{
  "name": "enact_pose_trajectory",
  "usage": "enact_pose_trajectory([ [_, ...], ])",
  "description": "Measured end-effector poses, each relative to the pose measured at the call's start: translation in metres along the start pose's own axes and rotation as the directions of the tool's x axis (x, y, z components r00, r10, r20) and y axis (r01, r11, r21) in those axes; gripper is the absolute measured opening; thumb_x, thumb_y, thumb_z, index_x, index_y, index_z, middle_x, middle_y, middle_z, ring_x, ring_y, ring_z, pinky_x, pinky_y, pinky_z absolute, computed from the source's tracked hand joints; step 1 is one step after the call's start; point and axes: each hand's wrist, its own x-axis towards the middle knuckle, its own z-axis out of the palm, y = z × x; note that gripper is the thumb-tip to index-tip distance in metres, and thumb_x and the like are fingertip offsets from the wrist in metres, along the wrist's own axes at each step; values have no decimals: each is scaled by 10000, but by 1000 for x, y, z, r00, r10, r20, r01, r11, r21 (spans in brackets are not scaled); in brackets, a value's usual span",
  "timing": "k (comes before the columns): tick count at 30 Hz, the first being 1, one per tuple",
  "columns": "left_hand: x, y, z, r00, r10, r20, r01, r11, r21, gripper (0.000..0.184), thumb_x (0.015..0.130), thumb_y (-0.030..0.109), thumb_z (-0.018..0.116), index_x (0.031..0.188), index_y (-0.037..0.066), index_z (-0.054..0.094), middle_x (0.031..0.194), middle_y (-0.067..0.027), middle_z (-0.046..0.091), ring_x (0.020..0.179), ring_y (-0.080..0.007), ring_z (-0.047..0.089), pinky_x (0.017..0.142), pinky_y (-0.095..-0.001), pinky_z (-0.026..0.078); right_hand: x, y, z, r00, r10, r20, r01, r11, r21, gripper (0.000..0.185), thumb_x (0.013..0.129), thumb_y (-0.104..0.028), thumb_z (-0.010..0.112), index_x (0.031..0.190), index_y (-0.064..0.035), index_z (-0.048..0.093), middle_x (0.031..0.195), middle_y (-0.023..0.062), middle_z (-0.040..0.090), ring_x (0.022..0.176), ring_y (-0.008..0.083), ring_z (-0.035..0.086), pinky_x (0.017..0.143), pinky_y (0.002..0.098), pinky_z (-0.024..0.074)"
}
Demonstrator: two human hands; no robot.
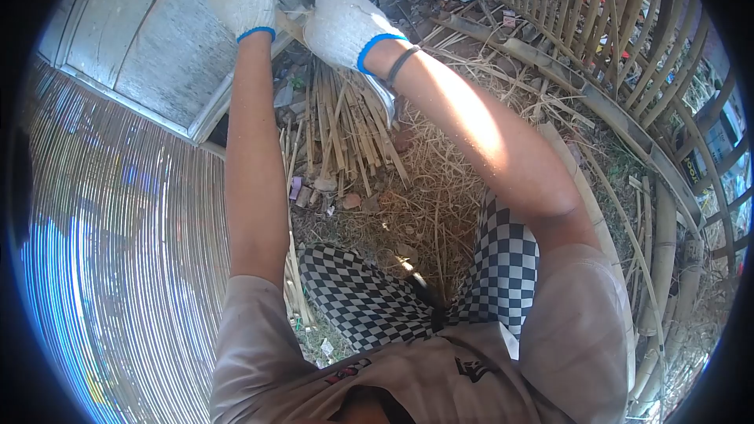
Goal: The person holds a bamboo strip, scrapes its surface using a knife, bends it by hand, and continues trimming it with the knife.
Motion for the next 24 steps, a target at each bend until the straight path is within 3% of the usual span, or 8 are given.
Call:
enact_pose_trajectory([
  [3, -10, 11, 11, 996, -67, 63, 87, 905, -416, 499, 1028, 460, 561, 894, -20, 581, 713, -98, 582, 556, -218, 554, 499, -377, 476, -4, -1, 8, 1000, 17, 0, -17, 1000, -20, 303, 970, -185, 509, 1139, 57, 578, 924, 311, 681, 938, 476, 680, 816, 520, 551],
  [6, -20, 23, 5, 996, -86, 14, 86, 946, -313, 500, 1032, 460, 559, 900, -21, 582, 716, -101, 591, 558, -230, 568, 482, -384, 466, -6, 8, 10, 984, 46, 170, -44, 999, -10, 301, 978, -200, 515, 1126, 55, 575, 914, 309, 683, 937, 471, 684, 812, 519, 551],
  [9, -4, -2, -2, 994, 106, -40, -109, 989, -102, 496, 1029, 459, 564, 935, -27, 583, 728, -105, 601, 581, -238, 591, 470, -387, 462, -1, 1, 1, 999, 18, 46, -18, 1000, 3, 301, 972, -189, 525, 1146, 53, 572, 958, 313, 678, 912, 463, 694, 782, 507, 561],
  [12, 9, -18, -1, 987, -67, 144, 122, 900, -419, 480, 1029, 446, 569, 1047, -33, 572, 813, -131, 637, 642, -248, 629, 515, -389, 495, -2, 0, 6, 999, 19, 48, -20, 1000, 21, 303, 969, -195, 532, 1143, 50, 574, 933, 305, 676, 865, 449, 702, 746, 501, 567],
  [15, -6, -5, -2, 996, -60, 65, 81, 916, -392, 492, 1032, 453, 562, 1141, -27, 549, 912, -154, 661, 686, -265, 647, 528, -392, 506, -4, 19, 30, 986, -74, 149, 91, 990, -112, 305, 969, -191, 513, 1133, 59, 573, 896, 298, 679, 852, 436, 709, 743, 498, 568],
  [18, 19, -41, -18, 916, -189, 354, 396, 559, -729, 452, 1015, 407, 606, 1204, 2, 541, 981, -164, 672, 732, -289, 666, 562, -419, 515, 0, -6, -8, 963, 21, 267, -34, 998, 44, 319, 968, -184, 492, 1126, 80, 574, 941, 312, 678, 900, 443, 706, 778, 506, 563],
  [22, -4, -2, -11, 952, -214, 221, 296, 830, -473, 371, 999, 454, 552, 1032, 85, 565, 858, -101, 636, 672, -256, 604, 558, -441, 463, 0, 7, 32, 996, 57, 68, -55, 998, -25, 286, 971, -188, 516, 1098, 50, 612, 955, 287, 693, 948, 442, 706, 853, 511, 564],
  [24, -16, 21, -7, 967, -197, 159, 239, 917, -319, 357, 991, 477, 526, 946, 127, 576, 797, -70, 617, 642, -240, 572, 555, -452, 437, -6, 28, 50, 938, 73, 340, -4, 980, -200, 277, 978, -182, 529, 1106, 46, 618, 1033, 296, 679, 962, 450, 693, 901, 504, 554],
])
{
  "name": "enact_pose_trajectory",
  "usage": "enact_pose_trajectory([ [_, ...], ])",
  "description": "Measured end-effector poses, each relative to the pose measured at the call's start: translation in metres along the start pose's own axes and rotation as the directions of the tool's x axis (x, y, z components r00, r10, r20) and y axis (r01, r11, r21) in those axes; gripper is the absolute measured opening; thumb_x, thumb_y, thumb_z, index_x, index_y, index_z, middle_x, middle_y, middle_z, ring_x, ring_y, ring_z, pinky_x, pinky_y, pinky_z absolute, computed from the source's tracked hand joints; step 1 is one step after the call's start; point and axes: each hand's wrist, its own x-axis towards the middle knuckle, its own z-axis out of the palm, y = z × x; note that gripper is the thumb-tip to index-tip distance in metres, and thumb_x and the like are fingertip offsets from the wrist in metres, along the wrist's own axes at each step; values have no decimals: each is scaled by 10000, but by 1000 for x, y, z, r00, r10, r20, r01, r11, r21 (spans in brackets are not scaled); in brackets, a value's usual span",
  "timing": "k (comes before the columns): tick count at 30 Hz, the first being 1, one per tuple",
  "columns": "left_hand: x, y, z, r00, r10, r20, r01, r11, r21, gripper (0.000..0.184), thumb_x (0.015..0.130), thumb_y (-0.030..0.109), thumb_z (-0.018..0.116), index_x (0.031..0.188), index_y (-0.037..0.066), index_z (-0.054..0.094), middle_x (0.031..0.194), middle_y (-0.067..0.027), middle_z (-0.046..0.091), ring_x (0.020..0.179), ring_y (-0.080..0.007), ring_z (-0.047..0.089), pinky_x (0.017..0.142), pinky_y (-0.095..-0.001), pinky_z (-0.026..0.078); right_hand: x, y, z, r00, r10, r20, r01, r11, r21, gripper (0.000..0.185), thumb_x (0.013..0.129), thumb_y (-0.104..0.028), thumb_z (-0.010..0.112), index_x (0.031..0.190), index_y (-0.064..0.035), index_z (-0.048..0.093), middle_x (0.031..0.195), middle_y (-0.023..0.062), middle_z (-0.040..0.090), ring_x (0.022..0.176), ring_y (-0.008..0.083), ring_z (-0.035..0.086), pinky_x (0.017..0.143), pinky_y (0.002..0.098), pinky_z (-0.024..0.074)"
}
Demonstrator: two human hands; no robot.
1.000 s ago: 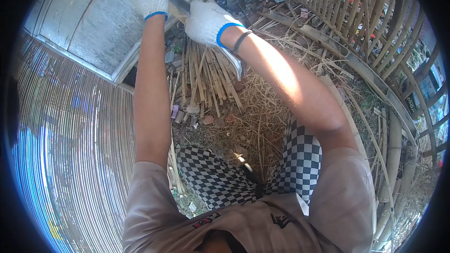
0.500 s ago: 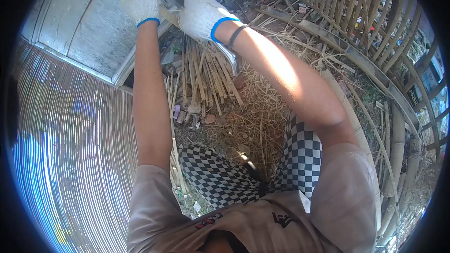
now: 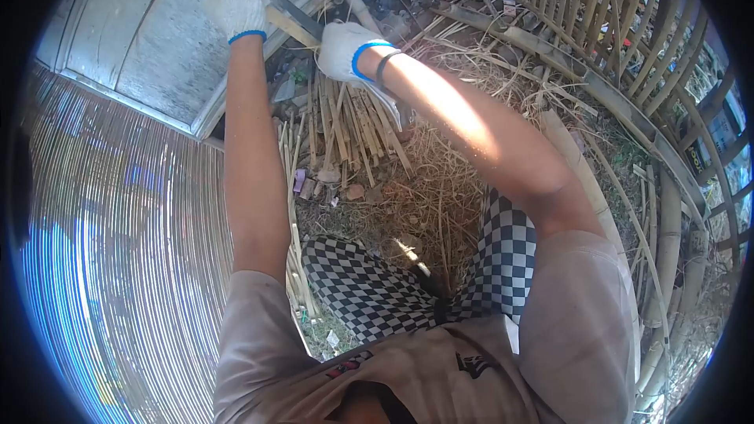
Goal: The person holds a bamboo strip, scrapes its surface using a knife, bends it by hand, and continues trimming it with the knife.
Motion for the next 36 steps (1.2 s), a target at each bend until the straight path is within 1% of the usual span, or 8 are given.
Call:
enact_pose_trajectory([
  [1, 65, -52, -61, 879, -73, 471, 274, 886, -374, 413, 1002, 544, 458, 831, 176, 532, 642, 1, 463, 524, -193, 422, 490, -385, 334, 16, 19, 24, 995, -66, 81, 74, 992, -104, 275, 979, -186, 533, 1103, 45, 614, 1012, 287, 685, 947, 457, 690, 897, 507, 554],
  [7, 46, -31, -49, 829, -14, 559, 286, 869, -403, 426, 1015, 528, 472, 755, 191, 489, 591, 31, 364, 492, -154, 346, 477, -320, 264, -5, -16, -10, 993, 68, -96, -41, 965, 259, 268, 988, -212, 526, 1055, 32, 614, 948, 271, 698, 918, 451, 698, 860, 503, 568],
  [10, -10, 8, -15, 991, 24, 129, -20, 999, -32, 430, 1017, 528, 458, 740, 199, 470, 599, 35, 358, 501, -151, 345, 482, -327, 265, -8, -1, 22, 997, 72, -28, -67, 987, 144, 278, 972, -191, 522, 1090, 41, 619, 1012, 303, 698, 995, 439, 701, 877, 485, 565],
  [22, 7, -4, -36, 971, -1, 241, 56, 973, -224, 406, 1038, 441, 508, 736, 180, 434, 569, 29, 340, 415, -165, 292, 408, -351, 229, -30, 58, 104, 936, 209, 282, -230, 972, 40, 384, 875, -184, 556, 1067, 110, 711, 1098, 317, 704, 1088, 428, 695, 932, 458, 559],
  [27, 0, 17, -34, 965, 96, 246, -39, 973, -228, 452, 1047, 497, 467, 734, 173, 435, 570, 21, 332, 421, -155, 294, 414, -337, 233, -19, 65, 107, 906, -132, 401, 288, 887, -360, 328, 909, -168, 532, 1047, 38, 747, 1047, 260, 735, 1014, 380, 723, 862, 467, 577],
  [30, 24, -4, -43, 983, -150, 106, 172, 957, -235, 501, 1015, 609, 477, 839, 142, 510, 558, -1, 378, 427, -183, 382, 396, -342, 297, -29, 61, 95, 944, 235, 233, -258, 963, 73, 219, 913, -140, 566, 871, 3, 726, 956, 223, 718, 901, 390, 706, 792, 447, 566],
  [34, 27, -8, -45, 965, -221, 140, 255, 912, -320, 538, 968, 715, 499, 806, 203, 466, 536, 50, 316, 376, -131, 309, 361, -285, 222, -13, 66, 82, 906, -290, 308, 411, 775, -481, 190, 930, -127, 565, 1000, 8, 678, 876, 184, 689, 914, 317, 698, 787, 441, 561],
  [36, 30, -6, -46, 959, -198, 201, 255, 915, -312, 542, 960, 722, 507, 808, 205, 456, 529, 47, 318, 379, -132, 320, 360, -292, 229, -24, 5, 21, 975, 194, 105, -218, 915, 339, 272, 1002, -162, 462, 1172, -3, 603, 734, 125, 624, 684, 261, 690, 642, 416, 573],
])
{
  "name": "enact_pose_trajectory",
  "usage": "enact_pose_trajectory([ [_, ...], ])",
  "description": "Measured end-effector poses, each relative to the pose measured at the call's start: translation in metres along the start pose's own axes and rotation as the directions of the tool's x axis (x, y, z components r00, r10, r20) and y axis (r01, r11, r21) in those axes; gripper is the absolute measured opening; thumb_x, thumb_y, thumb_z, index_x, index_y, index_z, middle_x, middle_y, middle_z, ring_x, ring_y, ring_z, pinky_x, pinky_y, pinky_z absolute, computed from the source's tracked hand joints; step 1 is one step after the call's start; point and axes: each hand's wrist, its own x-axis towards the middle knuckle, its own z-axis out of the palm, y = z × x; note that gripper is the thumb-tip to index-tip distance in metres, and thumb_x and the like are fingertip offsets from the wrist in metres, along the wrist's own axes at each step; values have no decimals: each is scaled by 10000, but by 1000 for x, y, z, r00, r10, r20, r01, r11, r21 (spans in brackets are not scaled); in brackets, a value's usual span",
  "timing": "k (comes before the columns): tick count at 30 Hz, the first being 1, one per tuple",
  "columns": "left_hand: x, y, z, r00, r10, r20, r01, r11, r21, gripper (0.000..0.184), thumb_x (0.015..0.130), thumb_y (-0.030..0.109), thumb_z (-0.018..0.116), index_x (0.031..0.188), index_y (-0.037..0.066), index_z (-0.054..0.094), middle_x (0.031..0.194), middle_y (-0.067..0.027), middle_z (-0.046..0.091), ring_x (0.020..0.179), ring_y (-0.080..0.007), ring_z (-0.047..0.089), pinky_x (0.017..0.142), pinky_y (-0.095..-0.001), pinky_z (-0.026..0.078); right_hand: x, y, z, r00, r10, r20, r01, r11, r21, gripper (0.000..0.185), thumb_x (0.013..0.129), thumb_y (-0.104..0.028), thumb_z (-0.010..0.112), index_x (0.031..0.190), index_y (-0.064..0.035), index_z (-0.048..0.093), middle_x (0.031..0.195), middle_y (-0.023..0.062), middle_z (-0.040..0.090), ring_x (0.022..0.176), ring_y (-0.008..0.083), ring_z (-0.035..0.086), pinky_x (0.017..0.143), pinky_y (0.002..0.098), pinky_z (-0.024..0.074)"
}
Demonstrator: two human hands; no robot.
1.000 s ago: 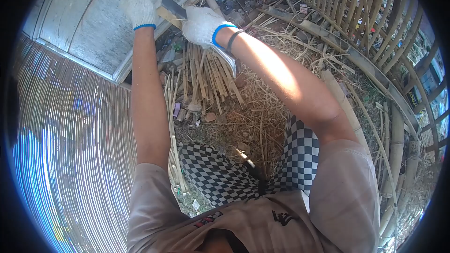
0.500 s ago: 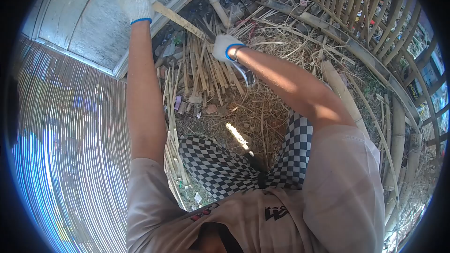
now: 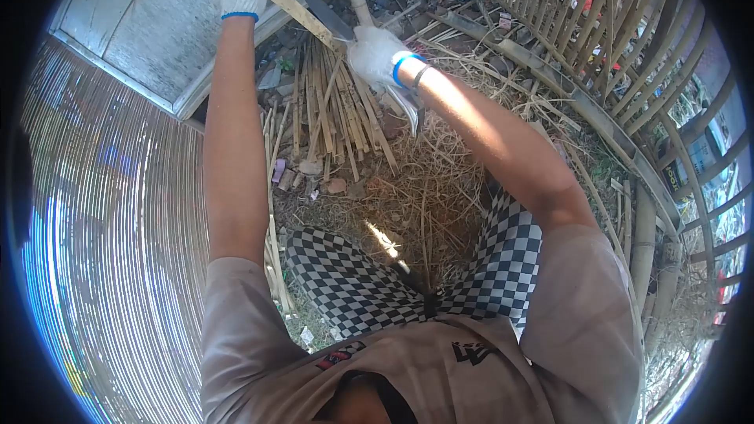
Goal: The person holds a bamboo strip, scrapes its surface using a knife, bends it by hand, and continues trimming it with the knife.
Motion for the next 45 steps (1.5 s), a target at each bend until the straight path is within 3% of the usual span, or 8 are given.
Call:
enact_pose_trajectory([
  [4, 5, -2, 24, 990, 23, -141, -21, 1000, 14, 555, 969, 717, 496, 717, 232, 397, 508, 54, 288, 376, -120, 308, 357, -299, 211, 22, -44, -22, 946, -279, -163, 254, 954, -160, 337, 1004, -218, 452, 1179, 52, 550, 877, 271, 699, 879, 426, 721, 789, 474, 598],
  [10, 26, -4, -5, 999, 10, 36, -11, 1000, 18, 535, 947, 739, 508, 875, 209, 509, 530, 54, 321, 372, -120, 312, 352, -295, 230, 50, 91, 88, 993, 35, -111, -58, 975, -215, 426, 1005, -213, 454, 1335, 47, 523, 1008, 293, 698, 926, 438, 704, 809, 487, 580],
  [11, 34, -5, -15, 996, 14, 89, -14, 1000, 4, 557, 935, 749, 520, 934, 192, 535, 534, 54, 327, 371, -119, 310, 352, -295, 232, 27, 85, 81, 979, 192, 68, -203, 947, 251, 422, 995, -219, 458, 1332, 21, 541, 1063, 289, 690, 997, 453, 678, 860, 522, 551],
  [18, 34, -16, 3, 967, 150, -203, -119, 980, 159, 825, 859, 803, 580, 1201, 52, 563, 737, -45, 508, 528, -180, 489, 444, -316, 396, 23, 46, 77, 905, -142, -401, 138, 990, -39, 250, 980, -229, 529, 1111, -17, 545, 858, 301, 675, 795, 517, 652, 715, 584, 519],
  [23, 39, -27, 8, 929, 292, -228, -261, 953, 157, 812, 891, 768, 576, 1206, 20, 547, 734, -45, 485, 523, -179, 472, 438, -318, 392, 26, 163, 148, 948, 292, -124, -298, 954, -28, 330, 980, -235, 531, 1209, 2, 557, 1045, 329, 680, 1005, 489, 666, 873, 563, 530],
  [31, 63, -20, -5, 962, 68, 264, -71, 997, 0, 525, 1031, 613, 470, 707, 211, 377, 541, 64, 263, 385, -101, 249, 340, -273, 195, 26, 106, 117, 903, -7, -430, 1, 1000, -14, 215, 965, -193, 552, 1119, -48, 514, 723, 279, 653, 696, 505, 647, 638, 583, 515],
  [37, 117, -16, -69, 733, 1, 680, 312, 888, -338, 552, 1064, 583, 411, 656, 228, 302, 527, 68, 245, 377, -95, 229, 334, -266, 168, 19, 223, 191, 860, 507, -54, -502, 860, 91, 344, 941, -197, 568, 1233, -15, 569, 1095, 310, 689, 1071, 453, 667, 916, 532, 525],
  [45, 27, -23, 37, 970, 237, -61, -222, 957, 188, 516, 1031, 625, 428, 765, 183, 446, 577, 37, 321, 447, -128, 333, 379, -279, 252, -5, 280, 237, 812, 571, 117, -578, 816, 31, 376, 966, -214, 548, 1291, -27, 577, 1151, 286, 678, 1075, 432, 665, 903, 508, 546],
])
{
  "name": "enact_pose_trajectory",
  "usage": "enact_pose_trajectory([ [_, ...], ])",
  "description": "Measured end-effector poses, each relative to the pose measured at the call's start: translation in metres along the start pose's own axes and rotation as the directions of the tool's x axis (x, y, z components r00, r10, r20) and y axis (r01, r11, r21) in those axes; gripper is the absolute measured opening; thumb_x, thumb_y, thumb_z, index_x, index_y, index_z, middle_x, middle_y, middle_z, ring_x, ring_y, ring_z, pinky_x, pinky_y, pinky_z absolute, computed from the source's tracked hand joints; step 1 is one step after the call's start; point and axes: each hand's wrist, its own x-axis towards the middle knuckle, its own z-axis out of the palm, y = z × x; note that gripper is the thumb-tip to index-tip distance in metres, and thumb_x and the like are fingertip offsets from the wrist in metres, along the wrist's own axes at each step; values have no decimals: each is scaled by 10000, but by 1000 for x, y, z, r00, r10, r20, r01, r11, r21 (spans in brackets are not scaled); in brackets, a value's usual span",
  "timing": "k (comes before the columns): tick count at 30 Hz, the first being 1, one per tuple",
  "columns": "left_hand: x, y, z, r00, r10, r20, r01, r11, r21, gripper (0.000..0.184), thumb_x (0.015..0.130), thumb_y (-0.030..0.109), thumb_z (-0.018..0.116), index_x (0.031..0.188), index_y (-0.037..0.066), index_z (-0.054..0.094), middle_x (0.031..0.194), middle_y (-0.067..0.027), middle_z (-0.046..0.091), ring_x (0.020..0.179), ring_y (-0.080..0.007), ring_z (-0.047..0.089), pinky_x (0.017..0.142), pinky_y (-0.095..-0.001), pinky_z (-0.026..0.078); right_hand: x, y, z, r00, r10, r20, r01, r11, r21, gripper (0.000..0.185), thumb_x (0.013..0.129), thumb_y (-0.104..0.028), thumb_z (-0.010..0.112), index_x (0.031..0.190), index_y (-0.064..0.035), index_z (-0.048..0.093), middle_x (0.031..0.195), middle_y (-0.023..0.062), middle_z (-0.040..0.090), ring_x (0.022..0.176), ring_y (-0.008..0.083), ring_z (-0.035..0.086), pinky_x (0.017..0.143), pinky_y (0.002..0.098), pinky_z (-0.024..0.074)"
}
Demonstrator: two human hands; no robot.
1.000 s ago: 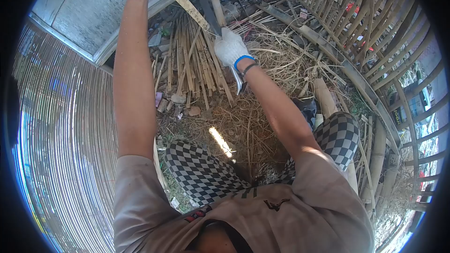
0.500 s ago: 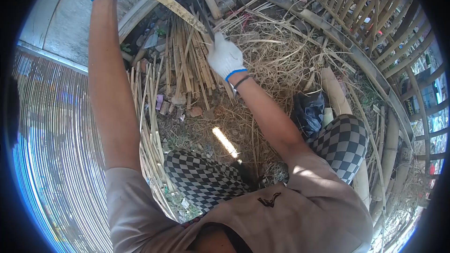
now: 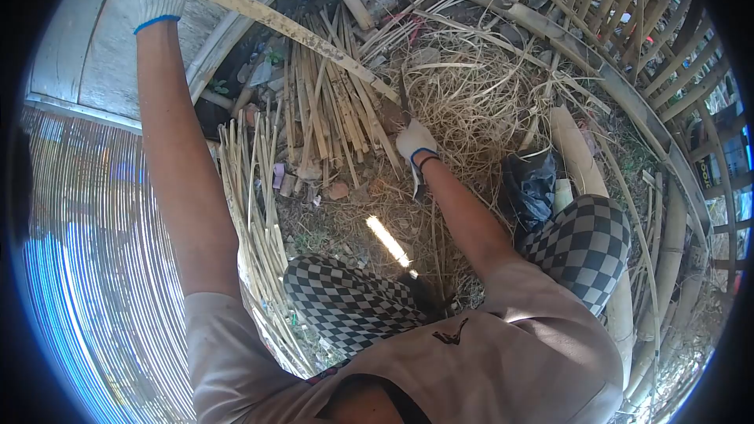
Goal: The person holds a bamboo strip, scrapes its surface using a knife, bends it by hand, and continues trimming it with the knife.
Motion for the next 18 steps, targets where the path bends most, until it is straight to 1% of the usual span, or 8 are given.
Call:
enact_pose_trajectory([
  [1, -1, -3, -1, 1000, -9, 29, 10, 999, -38, 504, 1033, 600, 430, 757, 179, 445, 576, 33, 318, 453, -132, 330, 392, -285, 249, -18, -23, -19, 998, -15, -61, 22, 993, 115, 359, 965, -203, 543, 1279, -32, 574, 1096, 289, 692, 1028, 447, 674, 870, 519, 553],
  [5, 7, 3, -11, 989, 40, 145, -13, 982, -188, 462, 1040, 497, 436, 724, 160, 441, 573, 16, 304, 477, -150, 319, 448, -306, 236, -39, -90, -60, 906, -292, -306, 320, 946, 47, 284, 982, -176, 522, 1219, -25, 563, 933, 287, 686, 868, 482, 664, 768, 547, 528],
  [8, 6, -2, -27, 996, -48, 71, 56, 991, -123, 537, 1018, 660, 447, 818, 162, 478, 604, 23, 367, 473, -147, 389, 412, -298, 335, -64, -125, -80, 819, -430, -379, 501, 859, 109, 234, 979, -195, 528, 1135, -21, 538, 897, 315, 669, 852, 516, 643, 754, 592, 502],
  [11, -11, 11, -21, 985, -139, 106, 166, 937, -309, 490, 1019, 602, 508, 855, 140, 496, 638, 0, 428, 505, -172, 451, 463, -334, 419, -97, -149, -98, 744, -510, -432, 614, 776, 141, 240, 981, -166, 527, 1172, -26, 558, 892, 317, 655, 864, 518, 634, 744, 564, 496],
  [13, -17, 20, -25, 1000, -23, 8, 24, 993, -118, 372, 1039, 459, 553, 869, 131, 511, 666, -25, 482, 552, -205, 518, 516, -369, 489, -117, -161, -107, 664, -567, -487, 698, 704, 132, 217, 970, -189, 527, 1124, -37, 532, 903, 346, 653, 875, 549, 622, 765, 623, 491],
  [14, -20, 25, -27, 999, 23, 30, -19, 992, -124, 343, 1044, 425, 556, 873, 131, 515, 673, -30, 493, 559, -209, 527, 529, -374, 501, -128, -165, -112, 647, -572, -505, 714, 686, 138, 201, 988, -178, 517, 1132, -41, 544, 830, 297, 655, 778, 478, 669, 705, 566, 528],
  [16, -19, 31, -29, 995, 50, 84, -38, 989, -144, 301, 1056, 382, 548, 888, 134, 517, 678, -31, 497, 562, -210, 528, 539, -374, 507, -160, -179, -133, 836, -478, -271, 544, 653, 527, 190, 1003, -170, 510, 1134, -38, 550, 774, 241, 634, 704, 387, 679, 650, 503, 536],
  [18, -23, 34, -34, 991, 3, 136, 19, 987, -159, 277, 1070, 363, 525, 909, 137, 515, 676, -24, 485, 553, -202, 513, 534, -365, 494, -175, -182, -139, 893, -441, -91, 364, 586, 724, 182, 1025, -160, 496, 1143, -34, 554, 710, 143, 587, 616, 224, 655, 572, 399, 520],
])
